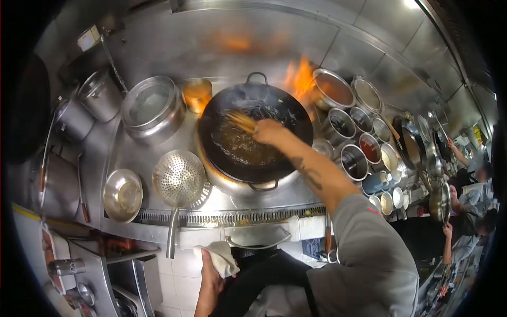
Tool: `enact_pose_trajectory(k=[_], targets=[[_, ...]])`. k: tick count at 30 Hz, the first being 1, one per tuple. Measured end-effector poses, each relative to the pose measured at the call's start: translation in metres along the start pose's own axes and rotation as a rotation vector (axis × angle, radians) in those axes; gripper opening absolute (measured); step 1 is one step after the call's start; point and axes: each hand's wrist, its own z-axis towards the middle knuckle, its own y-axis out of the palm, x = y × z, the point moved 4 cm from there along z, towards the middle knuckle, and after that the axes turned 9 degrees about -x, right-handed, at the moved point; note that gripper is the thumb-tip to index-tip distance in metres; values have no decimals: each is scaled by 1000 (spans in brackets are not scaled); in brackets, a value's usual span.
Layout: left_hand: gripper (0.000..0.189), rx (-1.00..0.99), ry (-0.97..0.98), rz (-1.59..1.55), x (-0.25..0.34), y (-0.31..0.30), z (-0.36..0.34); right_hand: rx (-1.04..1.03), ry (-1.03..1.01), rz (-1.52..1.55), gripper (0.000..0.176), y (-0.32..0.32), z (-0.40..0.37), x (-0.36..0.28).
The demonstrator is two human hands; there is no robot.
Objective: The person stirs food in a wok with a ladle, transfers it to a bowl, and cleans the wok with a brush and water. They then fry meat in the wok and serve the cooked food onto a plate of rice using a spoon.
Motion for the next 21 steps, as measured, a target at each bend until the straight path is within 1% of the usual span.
enact_pose_trajectory(k=[1,3,5,6,7,9,12,13,14,15,16,18,20,21], targets=[[78,21,-21,9,-2,1,-4,0,22,1,32,17,-15,-15],[76,59,-46,38,6,2,-7,71,-119,-69,30,41,-52,-18],[77,89,53,69,20,4,-10,-57,-32,-156,28,25,-76,1],[77,101,70,52,22,5,-10,-124,4,-207,27,17,-84,10],[77,114,87,35,24,7,-10,-89,34,-188,28,11,-68,24],[76,119,54,-45,21,7,-6,-88,40,-183,29,28,-66,28],[77,30,46,-27,20,-2,-9,-66,58,-161,30,37,-64,21],[79,7,31,-28,19,-5,-9,-109,66,-175,30,36,-71,28],[82,71,39,-50,15,-11,-2,-156,76,-189,29,31,-86,44],[82,51,25,-38,13,-11,1,-203,85,-206,29,28,-99,58],[82,33,11,-23,14,-11,4,-173,115,-228,30,18,-89,74],[80,-41,21,-22,12,-3,10,-51,-108,-294,30,25,-87,84],[80,-35,25,-14,20,3,2,-55,143,-312,31,32,-82,68],[79,-27,16,-7,23,4,-4,-74,88,-300,31,24,-91,68]])
